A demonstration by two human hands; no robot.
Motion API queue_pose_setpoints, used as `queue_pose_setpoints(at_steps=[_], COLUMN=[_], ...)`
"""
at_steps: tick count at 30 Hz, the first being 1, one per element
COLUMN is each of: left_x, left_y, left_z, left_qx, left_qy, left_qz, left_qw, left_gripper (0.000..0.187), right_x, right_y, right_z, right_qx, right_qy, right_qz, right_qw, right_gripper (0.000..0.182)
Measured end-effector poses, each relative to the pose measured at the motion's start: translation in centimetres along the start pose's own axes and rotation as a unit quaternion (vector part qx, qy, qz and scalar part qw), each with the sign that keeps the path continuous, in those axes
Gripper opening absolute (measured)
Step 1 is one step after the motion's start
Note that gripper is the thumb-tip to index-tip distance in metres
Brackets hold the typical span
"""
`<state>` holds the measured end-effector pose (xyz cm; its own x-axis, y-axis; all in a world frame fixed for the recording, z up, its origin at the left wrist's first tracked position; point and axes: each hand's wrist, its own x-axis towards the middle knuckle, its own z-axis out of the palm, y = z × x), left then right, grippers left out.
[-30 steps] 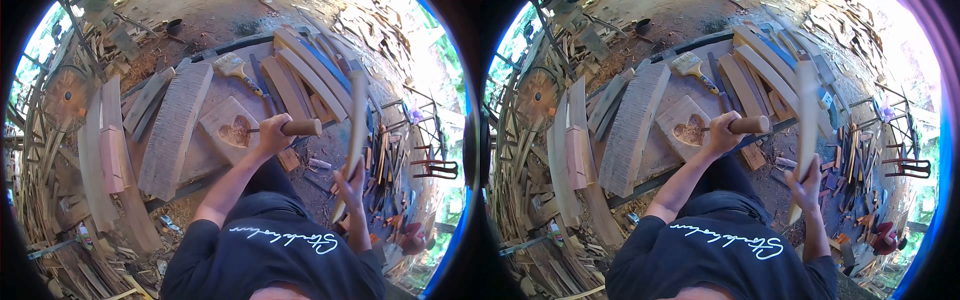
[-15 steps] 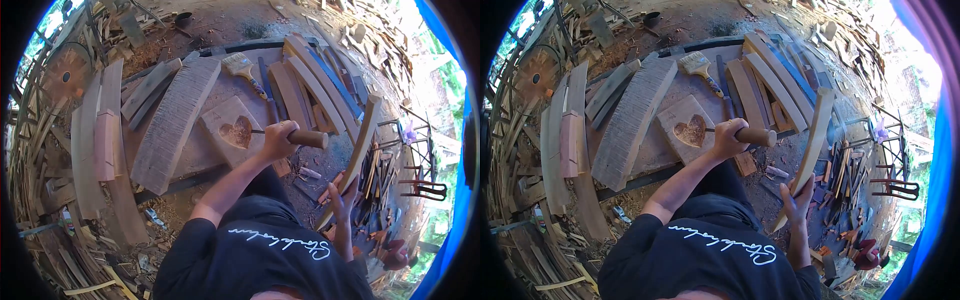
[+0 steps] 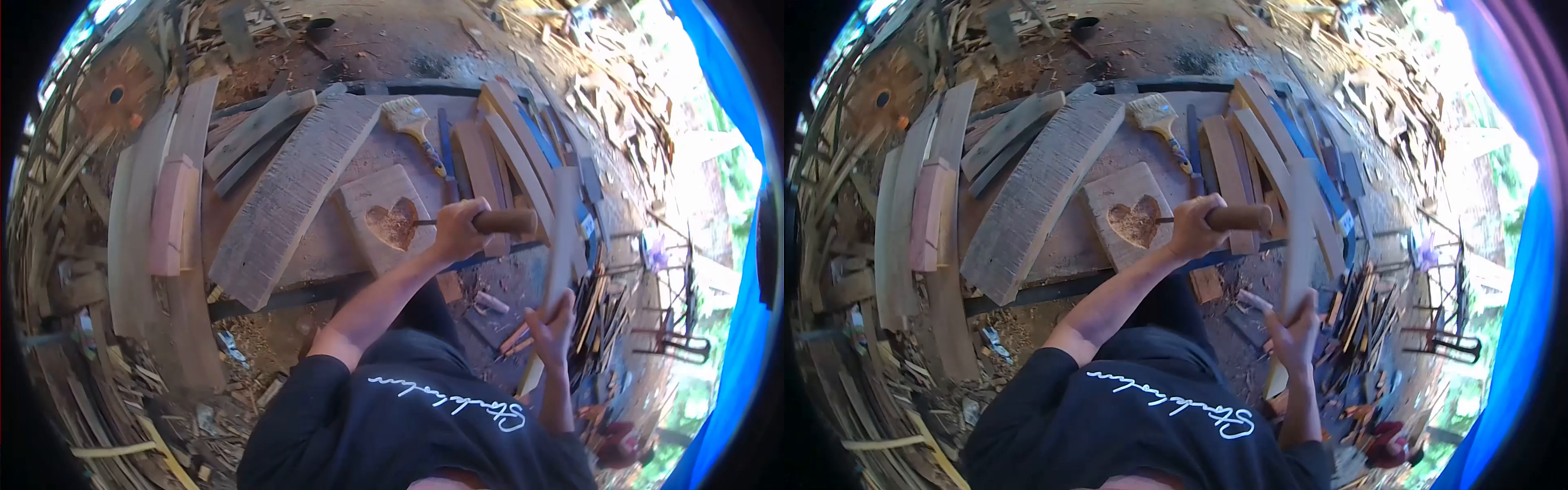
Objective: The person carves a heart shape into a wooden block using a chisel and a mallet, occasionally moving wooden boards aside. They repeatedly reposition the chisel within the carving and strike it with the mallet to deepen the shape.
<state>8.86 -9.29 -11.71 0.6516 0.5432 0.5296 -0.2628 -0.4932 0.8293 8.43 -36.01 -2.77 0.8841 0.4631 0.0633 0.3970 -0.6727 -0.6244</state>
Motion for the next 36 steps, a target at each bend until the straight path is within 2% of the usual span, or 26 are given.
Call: queue_pose_setpoints(at_steps=[1, 3, 4, 6, 10, 22, 36], left_x=[0.0, -0.3, -0.5, -0.3, -0.3, 0.0, 0.9], left_y=[-0.3, 0.1, 0.3, 0.6, 0.8, 0.4, 0.1], left_z=[0.0, -0.1, -0.2, -0.2, 0.0, 0.6, 0.7], left_qx=[0.004, -0.024, -0.024, -0.015, -0.013, -0.002, -0.011], left_qy=[0.009, -0.030, -0.032, -0.030, -0.021, 0.038, 0.108], left_qz=[-0.003, 0.005, 0.003, 0.028, 0.049, 0.057, 0.032], left_qw=[1.000, 0.999, 0.999, 0.999, 0.999, 0.998, 0.994], left_gripper=[0.028, 0.028, 0.028, 0.028, 0.027, 0.028, 0.031], right_x=[0.5, 0.3, 0.1, 0.3, -0.6, -1.4, -0.6], right_y=[-0.7, -3.0, -4.2, -6.2, -4.2, -3.1, -2.3], right_z=[-0.3, -1.7, -1.8, -1.7, -1.3, -0.8, -1.5], right_qx=[-0.001, 0.199, 0.197, 0.324, 0.245, 0.236, 0.185], right_qy=[-0.007, 0.166, 0.165, 0.243, 0.186, 0.164, 0.160], right_qz=[-0.007, -0.032, -0.030, -0.039, -0.054, -0.031, -0.070], right_qw=[1.000, 0.965, 0.966, 0.914, 0.950, 0.957, 0.967], right_gripper=[0.049, 0.048, 0.048, 0.050, 0.053, 0.053, 0.053])
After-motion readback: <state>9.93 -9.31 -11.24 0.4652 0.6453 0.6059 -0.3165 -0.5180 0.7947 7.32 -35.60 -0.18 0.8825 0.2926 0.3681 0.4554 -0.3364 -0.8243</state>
